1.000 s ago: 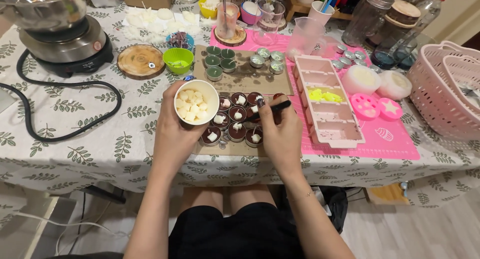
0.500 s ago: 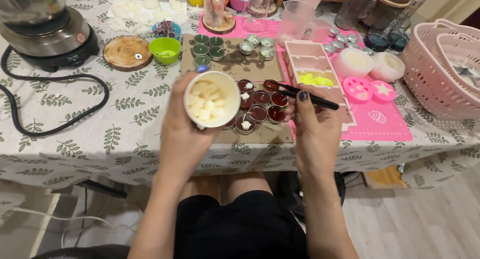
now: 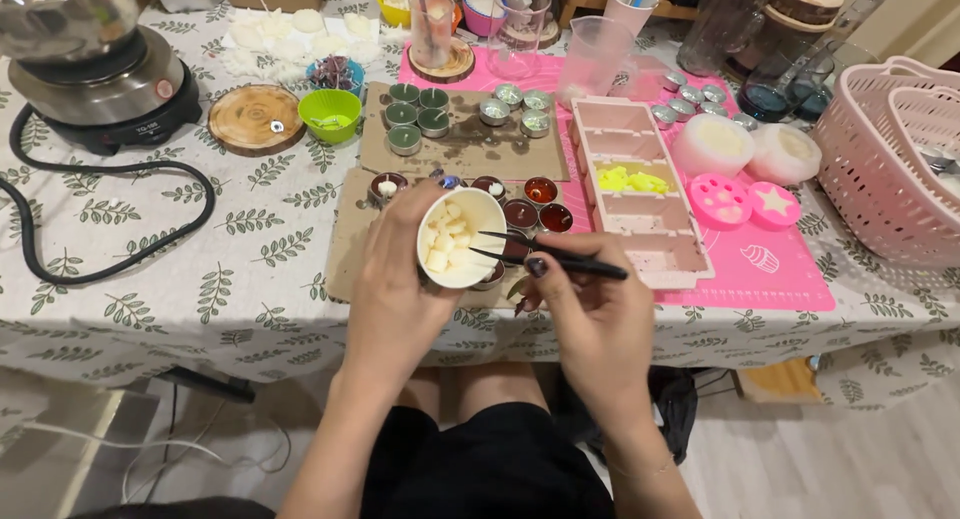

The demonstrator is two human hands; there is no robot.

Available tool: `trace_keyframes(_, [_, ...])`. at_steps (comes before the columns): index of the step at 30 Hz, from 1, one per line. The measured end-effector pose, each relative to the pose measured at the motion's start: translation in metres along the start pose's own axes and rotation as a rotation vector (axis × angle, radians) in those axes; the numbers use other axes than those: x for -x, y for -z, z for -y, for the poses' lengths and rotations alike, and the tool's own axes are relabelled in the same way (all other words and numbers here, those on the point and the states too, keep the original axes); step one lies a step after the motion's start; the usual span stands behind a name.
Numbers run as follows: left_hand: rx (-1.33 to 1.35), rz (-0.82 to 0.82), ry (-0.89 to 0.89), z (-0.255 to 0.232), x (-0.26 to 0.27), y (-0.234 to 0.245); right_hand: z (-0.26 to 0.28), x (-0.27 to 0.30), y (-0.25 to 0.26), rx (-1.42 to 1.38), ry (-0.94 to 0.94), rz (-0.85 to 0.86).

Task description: Decorating small tea light candles with pieces of white wax.

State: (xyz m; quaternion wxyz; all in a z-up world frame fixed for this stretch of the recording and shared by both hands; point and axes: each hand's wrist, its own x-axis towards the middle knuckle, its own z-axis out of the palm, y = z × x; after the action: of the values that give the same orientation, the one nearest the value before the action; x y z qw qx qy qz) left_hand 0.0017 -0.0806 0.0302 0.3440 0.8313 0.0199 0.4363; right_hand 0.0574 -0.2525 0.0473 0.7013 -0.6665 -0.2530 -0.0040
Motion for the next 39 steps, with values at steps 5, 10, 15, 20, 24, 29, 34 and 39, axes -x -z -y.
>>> trace_keyframes(5, [-0.023,0.038,-0.001,-0.004,-0.006,0.001,-0.008,-0.013,-0.004,0.300,0.269,0.097])
trace_keyframes(10, [0.000,0.091,-0.053,-0.007,-0.010,0.004,-0.010,-0.023,-0.006,0.417,0.353,0.173])
trace_keyframes(15, [0.011,0.113,-0.024,-0.003,-0.010,0.005,-0.021,-0.028,-0.007,0.384,0.273,0.166])
trace_keyframes(20, [-0.030,0.059,0.006,0.008,-0.012,0.004,-0.044,-0.036,0.007,-0.023,0.064,-0.113])
trace_keyframes(24, [-0.080,0.036,0.120,0.016,-0.011,0.001,-0.046,-0.055,0.017,-0.179,0.041,-0.232])
trace_keyframes(29, [-0.127,0.003,0.091,0.020,-0.009,0.001,-0.069,-0.063,0.028,-0.132,-0.117,-0.251])
trace_keyframes(34, [-0.130,0.015,0.115,0.018,-0.008,0.004,-0.064,-0.059,0.023,0.045,-0.228,-0.186])
trace_keyframes(39, [-0.136,0.014,0.090,0.015,-0.005,0.009,-0.066,-0.057,0.024,0.224,-0.221,-0.123])
